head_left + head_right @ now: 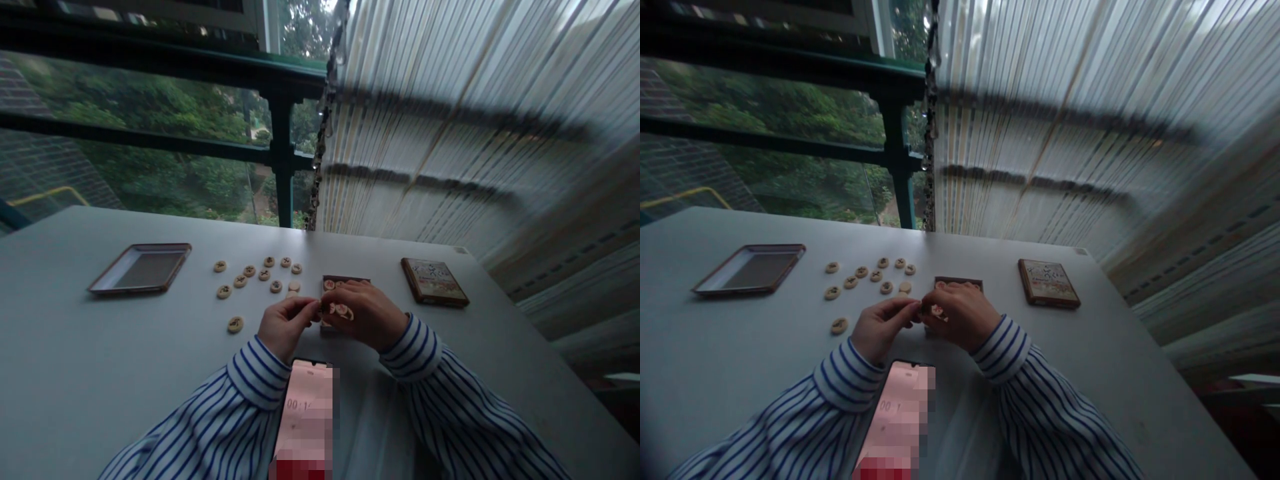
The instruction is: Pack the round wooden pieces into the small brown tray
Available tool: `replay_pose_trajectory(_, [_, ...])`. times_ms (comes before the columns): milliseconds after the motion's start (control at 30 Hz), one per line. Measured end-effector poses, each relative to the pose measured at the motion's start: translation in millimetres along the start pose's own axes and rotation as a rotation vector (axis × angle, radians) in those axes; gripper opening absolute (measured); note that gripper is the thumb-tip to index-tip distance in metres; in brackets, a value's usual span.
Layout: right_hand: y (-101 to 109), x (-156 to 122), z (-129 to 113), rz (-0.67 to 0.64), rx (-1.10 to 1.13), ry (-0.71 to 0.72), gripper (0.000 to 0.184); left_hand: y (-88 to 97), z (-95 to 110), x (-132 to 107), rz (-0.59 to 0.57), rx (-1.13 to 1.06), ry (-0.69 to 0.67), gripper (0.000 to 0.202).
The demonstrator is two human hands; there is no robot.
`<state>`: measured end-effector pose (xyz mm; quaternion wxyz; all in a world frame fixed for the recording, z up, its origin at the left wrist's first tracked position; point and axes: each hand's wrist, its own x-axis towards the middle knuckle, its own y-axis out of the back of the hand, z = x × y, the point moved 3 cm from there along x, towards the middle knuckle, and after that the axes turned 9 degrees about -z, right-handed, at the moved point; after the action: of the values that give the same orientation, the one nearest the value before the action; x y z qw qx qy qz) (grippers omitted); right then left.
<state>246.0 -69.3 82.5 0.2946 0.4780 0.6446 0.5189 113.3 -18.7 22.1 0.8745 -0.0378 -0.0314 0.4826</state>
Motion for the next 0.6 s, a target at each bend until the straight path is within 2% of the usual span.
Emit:
replay_pose_trajectory(400, [0.6, -1.0, 0.7, -0.029, -0.083, 0.039, 0.019, -1.5, -1.2, 0.1, -0.027, 0.032, -0.007, 0.024])
replay_pose_trajectory(600, [7.0, -2.8, 4.6, -0.074, -0.138, -0.033, 0.020, 2.0, -7.1, 0.5, 0.017, 0.208, -0.064, 0.026])
